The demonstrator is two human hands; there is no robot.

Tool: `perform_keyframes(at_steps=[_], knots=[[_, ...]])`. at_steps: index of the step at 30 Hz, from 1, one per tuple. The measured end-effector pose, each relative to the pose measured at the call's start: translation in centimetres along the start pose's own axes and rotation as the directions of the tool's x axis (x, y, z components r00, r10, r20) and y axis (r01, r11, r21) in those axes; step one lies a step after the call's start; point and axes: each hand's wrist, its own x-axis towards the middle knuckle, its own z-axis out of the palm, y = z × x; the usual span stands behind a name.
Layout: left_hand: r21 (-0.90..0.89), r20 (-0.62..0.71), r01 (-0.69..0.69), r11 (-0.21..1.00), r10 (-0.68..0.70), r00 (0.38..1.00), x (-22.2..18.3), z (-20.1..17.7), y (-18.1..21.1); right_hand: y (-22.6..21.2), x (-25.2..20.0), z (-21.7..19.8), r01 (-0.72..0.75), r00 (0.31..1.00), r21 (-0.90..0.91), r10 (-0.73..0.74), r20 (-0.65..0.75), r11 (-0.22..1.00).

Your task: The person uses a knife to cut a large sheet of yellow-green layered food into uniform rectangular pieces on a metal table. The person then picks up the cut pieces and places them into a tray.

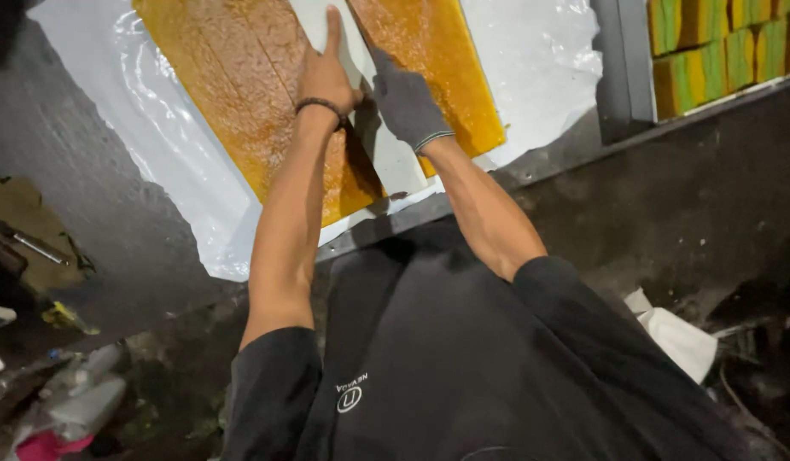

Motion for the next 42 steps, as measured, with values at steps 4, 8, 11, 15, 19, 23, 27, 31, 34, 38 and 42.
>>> perform_keyframes(at_steps=[4, 8, 11, 15, 19, 23, 27, 31, 34, 38, 42], knots=[[0.039, 0.1, 0.116, 0.992, -0.12, 0.988, 0.3, 0.1, 0.0, -0.6, -6.6, -1.6, -0.109, 0.991, 0.053, 0.104, 0.087, 0.993], [-0.022, 0.131, 0.161, 0.987, -0.157, 0.979, 0.4, 0.0, 0.1, -0.6, -8.0, -2.0, 0.01, 1.0, 0.107, -0.008, -0.016, 0.994], [-0.034, 0.088, 0.092, 0.995, -0.089, 0.992, 0.5, -0.5, 0.1, -0.5, -6.4, -1.3, -0.169, 0.978, -0.01, 0.169, 0.125, 0.985], [-0.014, 0.107, 0.128, 0.992, -0.126, 0.986, -0.2, -1.3, 0.9, -0.8, -12.5, -3.0, -0.088, 0.995, 0.111, 0.084, 0.046, 0.99], [0.038, 0.099, 0.083, 0.996, -0.086, 0.991, 0.0, -1.1, 0.8, -0.4, -13.4, -2.5, -0.11, 0.993, 0.073, 0.106, 0.046, 0.991], [0.089, 0.161, 0.104, 0.991, -0.117, 0.98, 0.4, -1.1, 0.4, 0.3, -14.1, -2.1, -0.191, 0.978, 0.109, 0.18, 0.104, 0.975], [-0.02, 0.11, 0.032, 0.999, -0.03, 0.994, 0.4, -1.0, 0.0, 0.2, -19.7, -3.6, -0.105, 0.992, 0.074, 0.099, 0.084, 0.992], [0.017, 0.18, 0.073, 0.997, -0.074, 0.981, 0.8, -0.2, -1.4, 0.3, -19.1, -2.8, -0.216, 0.974, 0.116, 0.206, 0.089, 0.97], [-0.052, 0.145, 0.032, 0.998, -0.025, 0.989, 0.8, -1.0, -0.9, 0.5, -21.1, -3.5, -0.188, 0.981, 0.119, 0.179, 0.077, 0.975], [-0.007, 0.032, -0.109, 0.994, 0.109, 0.993, 0.9, -1.4, -0.2, 0.8, -25.0, -4.2, -0.182, 0.98, 0.105, 0.171, 0.105, 0.978], [-0.138, 0.313, 0.269, 0.953, -0.215, 0.925, 0.2, -1.2, -0.6, 1.7, -24.2, -2.4, -0.095, 0.995, 0.111, 0.096, 0.001, 0.989]])
